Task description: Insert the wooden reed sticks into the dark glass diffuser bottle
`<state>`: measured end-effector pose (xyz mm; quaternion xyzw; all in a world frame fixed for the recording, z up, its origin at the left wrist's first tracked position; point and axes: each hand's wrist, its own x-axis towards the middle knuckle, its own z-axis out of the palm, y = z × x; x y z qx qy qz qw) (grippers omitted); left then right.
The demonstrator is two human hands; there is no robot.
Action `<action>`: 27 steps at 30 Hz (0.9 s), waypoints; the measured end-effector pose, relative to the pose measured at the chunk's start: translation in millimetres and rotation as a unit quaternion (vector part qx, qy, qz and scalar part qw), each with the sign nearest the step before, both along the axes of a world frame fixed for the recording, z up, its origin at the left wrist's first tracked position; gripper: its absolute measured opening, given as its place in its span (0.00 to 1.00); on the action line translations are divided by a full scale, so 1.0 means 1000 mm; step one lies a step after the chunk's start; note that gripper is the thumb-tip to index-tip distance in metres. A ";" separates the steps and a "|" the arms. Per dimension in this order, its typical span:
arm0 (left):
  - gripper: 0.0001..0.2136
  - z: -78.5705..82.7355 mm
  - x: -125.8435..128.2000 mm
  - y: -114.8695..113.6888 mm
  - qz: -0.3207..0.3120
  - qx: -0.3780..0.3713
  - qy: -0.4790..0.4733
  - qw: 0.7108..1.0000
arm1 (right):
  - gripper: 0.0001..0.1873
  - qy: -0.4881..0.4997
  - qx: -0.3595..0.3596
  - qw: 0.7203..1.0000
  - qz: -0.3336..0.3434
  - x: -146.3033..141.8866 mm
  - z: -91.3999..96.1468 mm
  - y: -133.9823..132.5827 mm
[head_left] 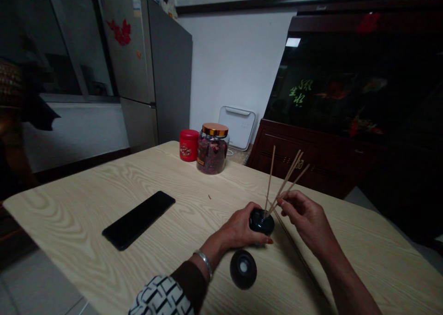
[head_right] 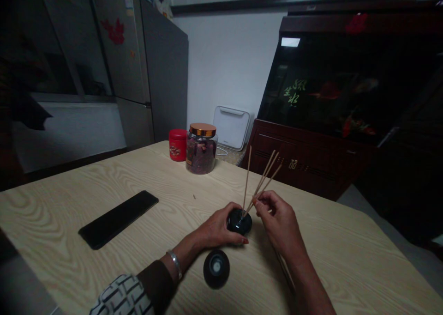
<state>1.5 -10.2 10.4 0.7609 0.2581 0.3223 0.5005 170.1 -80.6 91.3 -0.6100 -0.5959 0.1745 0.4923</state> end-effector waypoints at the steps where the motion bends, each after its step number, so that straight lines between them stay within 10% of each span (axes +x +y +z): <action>1: 0.33 0.000 0.000 0.000 0.000 0.000 0.002 1.000 | 0.14 -0.002 -0.020 1.000 0.014 0.001 0.000 0.000; 10: 0.35 0.000 -0.001 0.001 0.008 -0.005 0.006 1.000 | 0.21 -0.079 -0.137 0.987 -0.021 0.051 -0.012 0.001; 17: 0.35 0.000 -0.001 0.001 0.000 -0.012 0.002 1.000 | 0.06 -0.363 -0.301 0.876 -0.099 0.075 -0.067 0.008; 27: 0.34 0.000 0.001 0.001 0.001 -0.014 -0.004 1.000 | 0.05 -0.347 -0.299 0.886 -0.073 0.062 -0.070 0.012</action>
